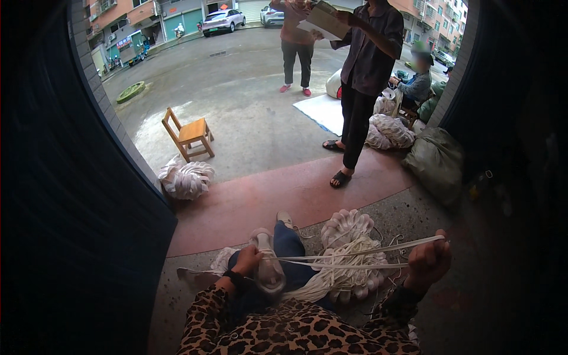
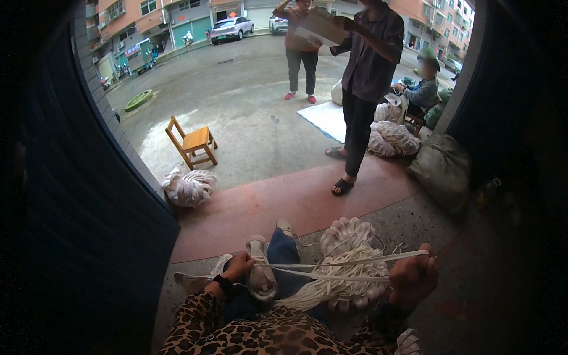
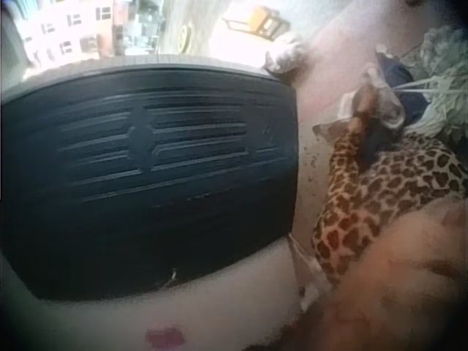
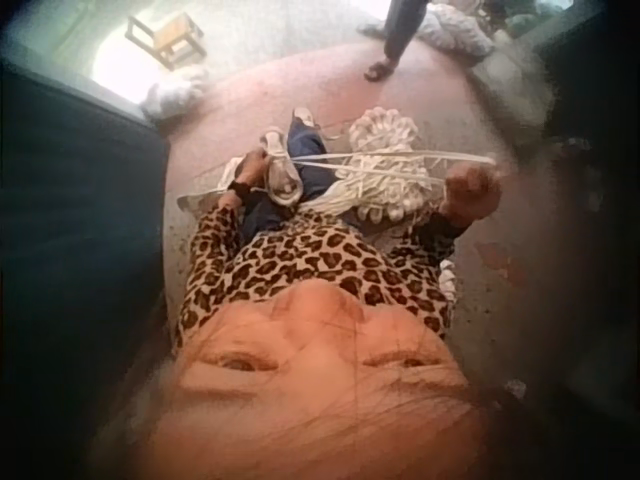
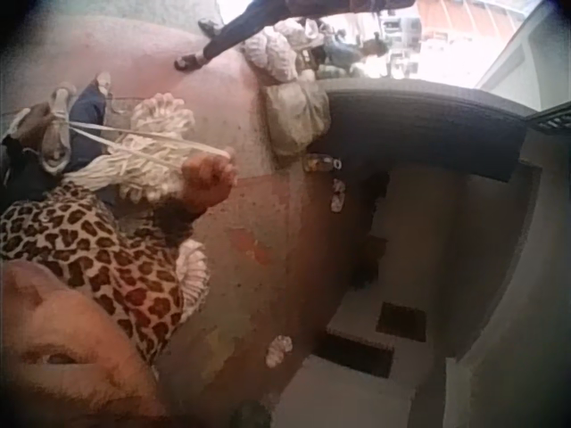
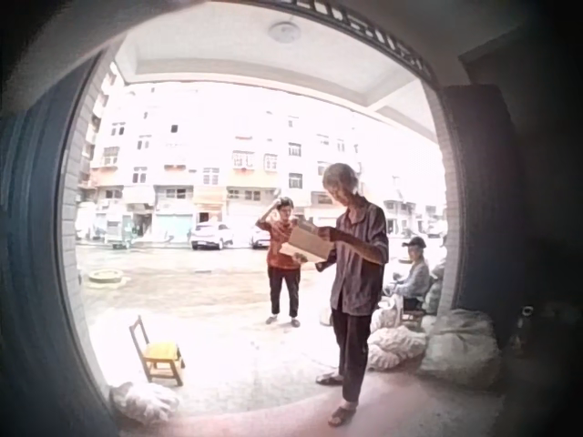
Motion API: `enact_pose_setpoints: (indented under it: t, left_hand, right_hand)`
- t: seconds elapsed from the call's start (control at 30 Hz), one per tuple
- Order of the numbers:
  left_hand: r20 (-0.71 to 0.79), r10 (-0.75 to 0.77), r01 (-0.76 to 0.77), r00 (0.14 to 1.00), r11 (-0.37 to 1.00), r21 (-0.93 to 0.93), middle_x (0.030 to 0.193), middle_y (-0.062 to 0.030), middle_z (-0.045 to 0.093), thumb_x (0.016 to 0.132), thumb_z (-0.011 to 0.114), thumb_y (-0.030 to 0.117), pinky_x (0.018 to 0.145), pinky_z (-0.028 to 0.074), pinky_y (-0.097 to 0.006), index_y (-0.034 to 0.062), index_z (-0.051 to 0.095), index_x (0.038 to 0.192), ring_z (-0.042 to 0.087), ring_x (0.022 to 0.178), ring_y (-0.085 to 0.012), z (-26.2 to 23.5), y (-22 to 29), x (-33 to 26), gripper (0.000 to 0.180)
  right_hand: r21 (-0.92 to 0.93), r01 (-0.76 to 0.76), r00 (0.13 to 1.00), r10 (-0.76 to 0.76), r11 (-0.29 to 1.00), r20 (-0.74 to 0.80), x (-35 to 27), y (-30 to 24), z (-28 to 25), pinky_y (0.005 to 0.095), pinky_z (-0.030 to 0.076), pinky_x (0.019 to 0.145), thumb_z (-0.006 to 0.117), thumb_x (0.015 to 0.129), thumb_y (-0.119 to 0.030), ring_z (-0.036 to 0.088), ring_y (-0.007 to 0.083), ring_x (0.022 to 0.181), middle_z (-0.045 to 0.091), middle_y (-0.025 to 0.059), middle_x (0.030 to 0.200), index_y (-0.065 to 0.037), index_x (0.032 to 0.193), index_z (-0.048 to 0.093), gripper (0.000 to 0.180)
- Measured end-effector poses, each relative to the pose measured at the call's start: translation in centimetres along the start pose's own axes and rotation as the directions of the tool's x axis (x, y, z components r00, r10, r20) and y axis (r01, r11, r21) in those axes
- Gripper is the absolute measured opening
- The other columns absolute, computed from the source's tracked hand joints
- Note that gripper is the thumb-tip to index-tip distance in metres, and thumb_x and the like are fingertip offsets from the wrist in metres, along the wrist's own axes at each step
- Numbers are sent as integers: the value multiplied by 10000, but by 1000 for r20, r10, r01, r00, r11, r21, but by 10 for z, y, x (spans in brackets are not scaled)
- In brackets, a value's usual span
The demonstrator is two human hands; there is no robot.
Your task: The person is lacing several pairs of shoes, pulling long white laces through the eyelets of pink/white athletic shoes.
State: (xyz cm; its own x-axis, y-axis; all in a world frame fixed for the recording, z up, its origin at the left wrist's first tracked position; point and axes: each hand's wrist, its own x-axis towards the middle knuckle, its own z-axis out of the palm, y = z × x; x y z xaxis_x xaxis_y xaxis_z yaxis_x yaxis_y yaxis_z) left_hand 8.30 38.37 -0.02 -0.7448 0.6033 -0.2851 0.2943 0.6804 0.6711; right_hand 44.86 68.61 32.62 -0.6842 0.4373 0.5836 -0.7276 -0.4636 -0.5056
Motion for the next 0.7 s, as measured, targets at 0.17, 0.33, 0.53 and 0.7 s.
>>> enact_pose_setpoints:
  t: [0.17,0.33,0.53,0.7]
  left_hand:
    - [-42,110,-107,993,992,66,943,-222,722,869,733,256,808,555,-454,0,717,953,705,903,-385,1,3,-1,269]
    - [-86,218,-201,972,965,166,938,-226,719,859,740,208,817,556,-457,4,734,954,702,897,-393,9,-7,6,225]
    - [-8,248,-244,969,956,166,943,-231,716,843,741,215,842,549,-469,7,750,944,698,920,-391,4,-2,14,232]
    - [90,248,-258,965,959,119,915,-236,703,811,736,269,825,546,-490,27,765,908,689,900,-414,6,-14,19,262]
  right_hand:
    - [53,-28,999,30,998,-30,2,6,-4,282,178,377,394,1107,-298,202,69,388,277,-39,541,-149,863,339,291]
    - [47,-34,999,35,998,-32,6,12,-5,295,178,387,410,1099,-296,201,75,399,284,-38,550,-145,841,340,307]
    - [41,-31,998,33,999,-54,8,17,-7,295,177,389,432,1090,-287,194,71,403,278,-51,553,-146,839,345,300]
    - [135,-49,986,70,990,-153,-1,15,-14,293,199,435,464,1077,-286,221,73,446,268,-56,585,-146,881,390,252]
